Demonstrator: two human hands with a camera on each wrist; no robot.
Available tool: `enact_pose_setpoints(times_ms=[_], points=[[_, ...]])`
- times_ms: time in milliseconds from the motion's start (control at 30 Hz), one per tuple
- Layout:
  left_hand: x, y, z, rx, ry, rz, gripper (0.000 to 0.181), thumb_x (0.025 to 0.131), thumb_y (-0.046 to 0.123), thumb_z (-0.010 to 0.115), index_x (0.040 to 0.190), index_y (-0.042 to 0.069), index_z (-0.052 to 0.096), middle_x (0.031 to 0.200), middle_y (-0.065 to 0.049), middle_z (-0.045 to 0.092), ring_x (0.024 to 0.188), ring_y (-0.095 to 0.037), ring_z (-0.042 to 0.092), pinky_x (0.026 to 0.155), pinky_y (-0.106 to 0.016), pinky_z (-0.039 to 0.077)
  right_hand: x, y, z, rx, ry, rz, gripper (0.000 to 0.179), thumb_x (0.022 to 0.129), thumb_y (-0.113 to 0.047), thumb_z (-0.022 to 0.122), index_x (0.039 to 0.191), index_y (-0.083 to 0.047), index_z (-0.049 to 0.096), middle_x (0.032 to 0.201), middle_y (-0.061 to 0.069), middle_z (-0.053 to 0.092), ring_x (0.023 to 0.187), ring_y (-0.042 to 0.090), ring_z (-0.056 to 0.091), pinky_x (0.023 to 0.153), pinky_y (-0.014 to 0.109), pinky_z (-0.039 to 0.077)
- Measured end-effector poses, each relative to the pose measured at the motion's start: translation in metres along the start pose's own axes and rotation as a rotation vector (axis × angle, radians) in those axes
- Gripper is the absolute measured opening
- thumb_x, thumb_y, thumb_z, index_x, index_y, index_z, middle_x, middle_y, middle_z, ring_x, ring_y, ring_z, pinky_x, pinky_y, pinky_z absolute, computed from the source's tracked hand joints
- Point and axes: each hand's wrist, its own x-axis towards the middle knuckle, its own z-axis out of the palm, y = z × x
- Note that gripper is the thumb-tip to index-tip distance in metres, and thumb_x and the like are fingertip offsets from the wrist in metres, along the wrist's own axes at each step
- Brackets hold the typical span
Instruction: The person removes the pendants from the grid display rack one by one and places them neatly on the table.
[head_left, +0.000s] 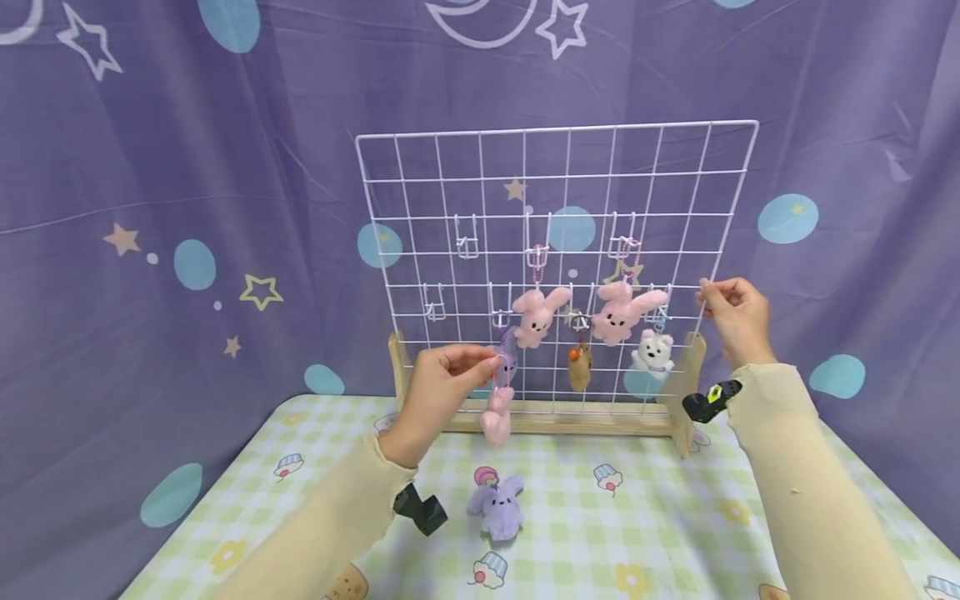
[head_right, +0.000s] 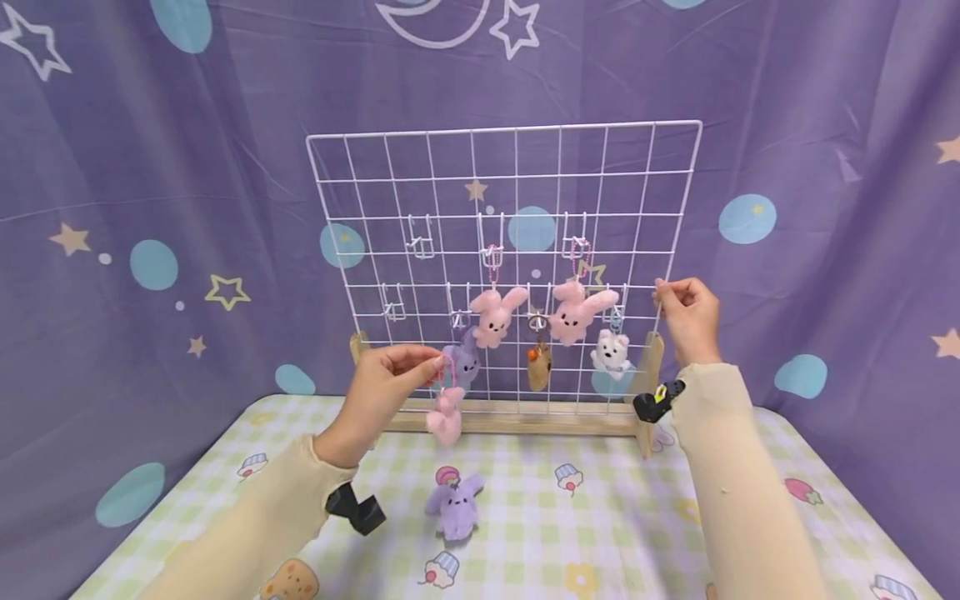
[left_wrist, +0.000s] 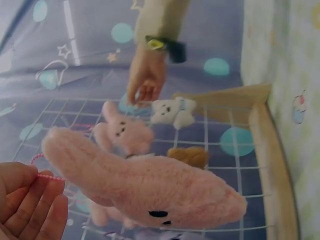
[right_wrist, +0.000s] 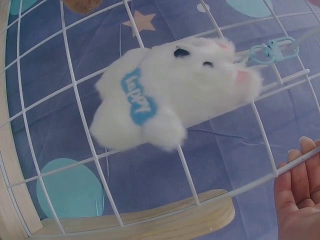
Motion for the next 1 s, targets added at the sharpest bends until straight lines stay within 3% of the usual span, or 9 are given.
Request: enact_pose_setpoints(times_ms=[433,767,1000], points=[[-0.04,-0.028,0.019,0.002,-0.138,-0.058,0.016,0.083,0.013,0.072,0.092,-0.001,0.072,0.083,-0.015,0.072,0.07,-0.01,0.065,0.066,-0.022,0.054,-0.001,0.003,-0.002,0.005,-0.032,0.01,0.015,0.087,-0.005,0.065,0.076,-0.006,0.056,0.064,-0.008,0.066,0.058,0.003,0.059,0.055,0.012,0.047],[-0.063,-0.045,0.037,-0.045,-0.199,-0.109,0.014,0.084,0.009,0.07,0.091,-0.003,0.071,0.088,-0.016,0.071,0.07,-0.008,0.065,0.066,-0.021,0.054,0.003,0.003,-0.002,0.014,-0.04,0.013,0.014,0.088,-0.005,0.065,0.076,-0.006,0.057,0.064,-0.008,0.066,0.059,0.003,0.059,0.055,0.012,0.048],[-0.072,-0.056,0.048,-0.016,-0.235,-0.138,0.012,0.084,0.01,0.07,0.09,0.0,0.072,0.086,-0.011,0.072,0.067,-0.007,0.063,0.063,-0.02,0.053,0.004,0.003,-0.002,0.061,-0.043,0.003,0.016,0.087,-0.003,0.065,0.074,-0.008,0.057,0.063,-0.006,0.066,0.057,0.004,0.059,0.054,0.012,0.047]])
